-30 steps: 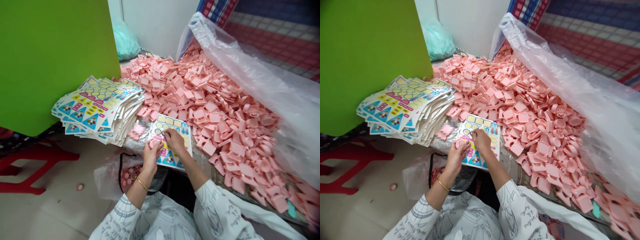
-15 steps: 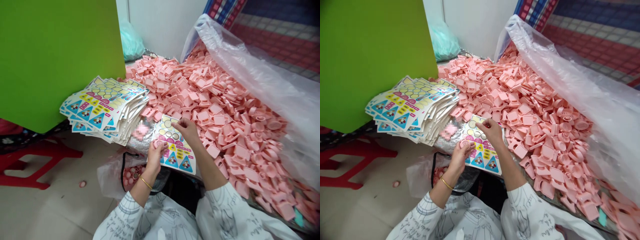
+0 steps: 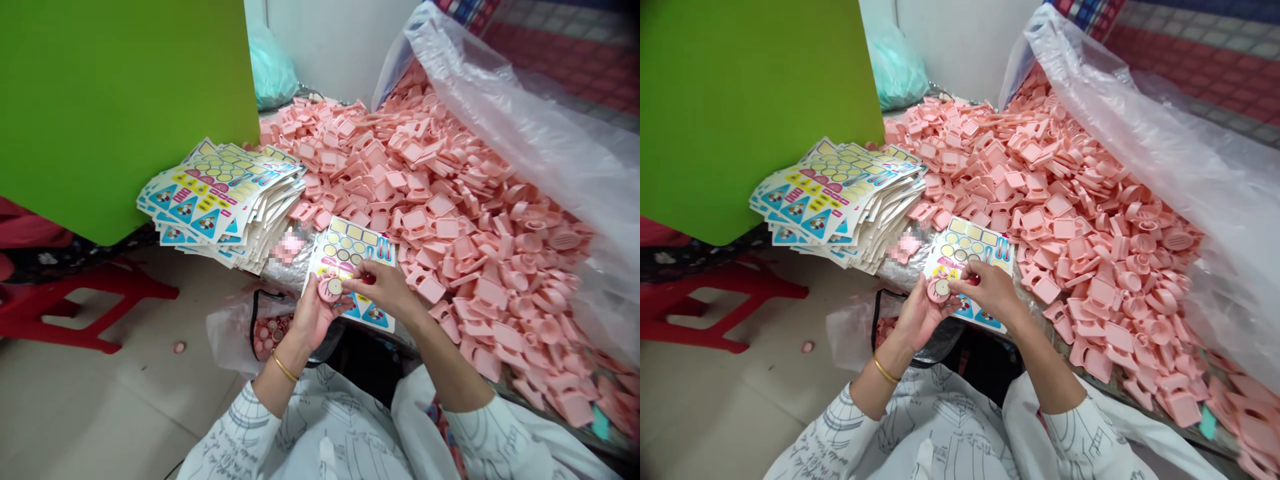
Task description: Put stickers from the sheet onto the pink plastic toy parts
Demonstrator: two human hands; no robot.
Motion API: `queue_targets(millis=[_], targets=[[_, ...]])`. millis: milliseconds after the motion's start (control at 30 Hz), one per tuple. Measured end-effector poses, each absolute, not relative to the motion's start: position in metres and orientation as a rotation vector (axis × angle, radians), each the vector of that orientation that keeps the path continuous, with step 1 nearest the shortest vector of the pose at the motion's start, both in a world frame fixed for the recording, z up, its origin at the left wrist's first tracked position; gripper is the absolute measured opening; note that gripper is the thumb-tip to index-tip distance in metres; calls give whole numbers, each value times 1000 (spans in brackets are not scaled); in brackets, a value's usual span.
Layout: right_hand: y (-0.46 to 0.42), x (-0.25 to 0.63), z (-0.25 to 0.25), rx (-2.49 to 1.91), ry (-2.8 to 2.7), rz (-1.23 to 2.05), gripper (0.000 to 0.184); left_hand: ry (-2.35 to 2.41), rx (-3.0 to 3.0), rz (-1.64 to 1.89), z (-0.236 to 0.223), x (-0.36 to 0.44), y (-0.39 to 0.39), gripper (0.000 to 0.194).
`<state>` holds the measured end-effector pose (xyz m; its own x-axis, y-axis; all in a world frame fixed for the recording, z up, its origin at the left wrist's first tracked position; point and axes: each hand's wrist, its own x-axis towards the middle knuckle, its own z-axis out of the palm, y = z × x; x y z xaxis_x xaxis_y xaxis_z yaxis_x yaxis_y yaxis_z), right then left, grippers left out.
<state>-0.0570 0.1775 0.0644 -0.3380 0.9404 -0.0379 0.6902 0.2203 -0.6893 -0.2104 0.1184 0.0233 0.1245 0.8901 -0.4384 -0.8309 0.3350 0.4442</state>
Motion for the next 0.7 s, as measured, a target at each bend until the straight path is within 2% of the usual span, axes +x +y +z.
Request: queue_targets(millis=[500, 700], targets=[[178, -63, 52, -1507, -2220, 815, 34, 748, 75, 1255, 18, -208, 119, 40], [179, -62, 46, -1509, -2237, 804, 34, 762, 101, 1233, 19, -207, 119, 44]])
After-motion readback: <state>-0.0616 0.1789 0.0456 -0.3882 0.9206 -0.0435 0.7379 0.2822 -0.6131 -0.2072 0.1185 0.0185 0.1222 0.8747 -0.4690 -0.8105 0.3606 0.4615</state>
